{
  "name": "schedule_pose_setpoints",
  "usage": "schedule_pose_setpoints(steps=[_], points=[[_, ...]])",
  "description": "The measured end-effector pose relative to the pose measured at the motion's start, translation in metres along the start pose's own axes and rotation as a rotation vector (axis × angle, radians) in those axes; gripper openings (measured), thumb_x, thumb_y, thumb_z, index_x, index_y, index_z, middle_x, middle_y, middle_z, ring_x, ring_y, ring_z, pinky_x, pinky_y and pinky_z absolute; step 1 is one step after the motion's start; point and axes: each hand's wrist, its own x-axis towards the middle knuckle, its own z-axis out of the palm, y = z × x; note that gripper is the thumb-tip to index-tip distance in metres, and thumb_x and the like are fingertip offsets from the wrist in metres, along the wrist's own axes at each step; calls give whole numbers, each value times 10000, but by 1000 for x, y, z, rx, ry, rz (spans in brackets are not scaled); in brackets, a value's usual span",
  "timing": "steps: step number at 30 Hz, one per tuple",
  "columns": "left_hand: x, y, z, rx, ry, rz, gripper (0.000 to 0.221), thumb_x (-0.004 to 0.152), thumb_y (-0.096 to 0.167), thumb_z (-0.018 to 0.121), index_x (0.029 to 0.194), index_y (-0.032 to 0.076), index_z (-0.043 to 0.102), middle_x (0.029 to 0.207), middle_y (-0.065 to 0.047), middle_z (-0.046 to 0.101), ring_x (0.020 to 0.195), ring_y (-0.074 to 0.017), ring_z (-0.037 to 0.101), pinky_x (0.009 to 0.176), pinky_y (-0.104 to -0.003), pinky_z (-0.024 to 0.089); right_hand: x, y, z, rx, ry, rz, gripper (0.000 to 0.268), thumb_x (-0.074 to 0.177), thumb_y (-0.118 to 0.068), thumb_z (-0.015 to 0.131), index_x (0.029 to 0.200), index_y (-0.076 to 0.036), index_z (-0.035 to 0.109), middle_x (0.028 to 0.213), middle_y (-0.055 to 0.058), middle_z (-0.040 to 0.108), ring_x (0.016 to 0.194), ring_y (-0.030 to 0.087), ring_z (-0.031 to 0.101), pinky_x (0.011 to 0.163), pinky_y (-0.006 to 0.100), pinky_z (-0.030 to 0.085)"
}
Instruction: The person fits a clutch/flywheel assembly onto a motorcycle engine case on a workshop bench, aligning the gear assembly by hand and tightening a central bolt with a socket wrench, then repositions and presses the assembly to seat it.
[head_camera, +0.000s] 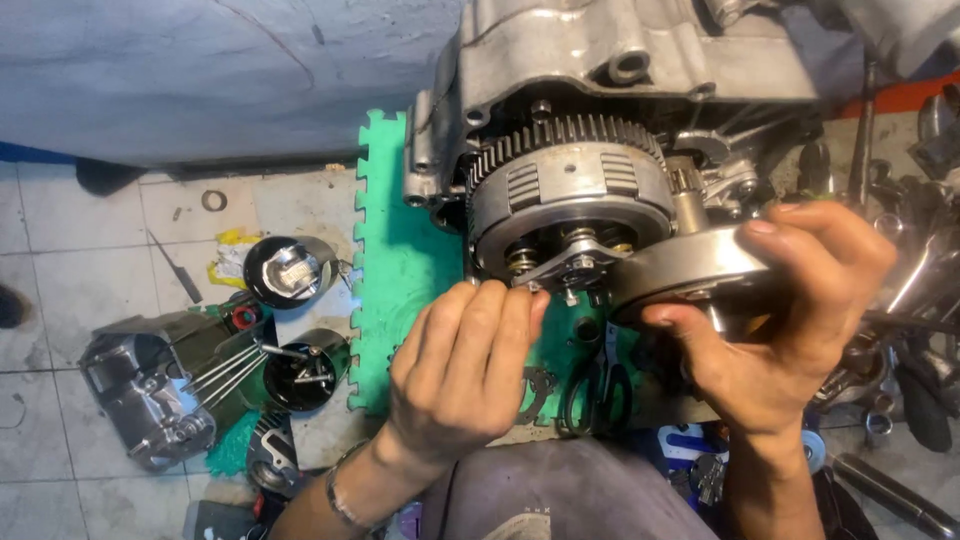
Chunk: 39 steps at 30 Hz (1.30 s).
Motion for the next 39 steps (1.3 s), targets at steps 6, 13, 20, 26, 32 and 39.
schedule_pose_setpoints(steps=[6, 13, 20, 26, 32, 39], points=[[11, 24, 6, 94, 67, -259, 184, 959, 122, 781, 979, -44, 703, 898, -119, 656, 818, -259, 658, 695, -338, 562, 2, -4, -1, 27, 2, 26, 696, 869, -474, 922, 1333, -117, 544, 1326, 72, 439, 1175, 177, 462, 981, 301, 437], [-3, 37, 21, 87, 120, -256, 174, 962, 83, 814, 977, -39, 690, 881, -103, 667, 789, -239, 676, 697, -317, 585, -2, 1, -1, 19, 0, 32, 700, 870, -526, 896, 1332, -125, 556, 1325, 71, 451, 1183, 171, 466, 995, 305, 439], [10, 39, 10, 41, 126, -334, 218, 951, 90, 829, 971, -62, 674, 895, -131, 662, 794, -263, 672, 688, -337, 573, 1, 1, 0, 35, 13, 1, 702, 875, -536, 892, 1332, -123, 555, 1332, 76, 454, 1187, 175, 470, 995, 307, 446], [10, 42, 12, -56, 108, -400, 178, 933, 30, 796, 986, -67, 657, 913, -141, 661, 807, -269, 676, 706, -349, 575, 0, 2, -1, 38, 8, 2, 699, 883, -524, 900, 1328, -117, 549, 1335, 81, 446, 1187, 177, 470, 991, 308, 445], [4, 39, 9, -67, 113, -351, 234, 952, 65, 828, 1064, -64, 668, 975, -145, 671, 879, -278, 681, 765, -357, 591, 1, 3, 1, 36, 13, -18, 695, 883, -524, 897, 1333, -123, 550, 1336, 74, 452, 1196, 177, 470, 1001, 312, 446], [-11, 24, 12, 120, 84, -105, 272, 974, 95, 867, 1154, -54, 728, 989, -105, 693, 896, -223, 676, 761, -317, 592, 0, 4, 0, 28, 15, -18, 690, 881, -526, 886, 1338, -131, 554, 1331, 76, 463, 1188, 177, 470, 1003, 312, 440]])
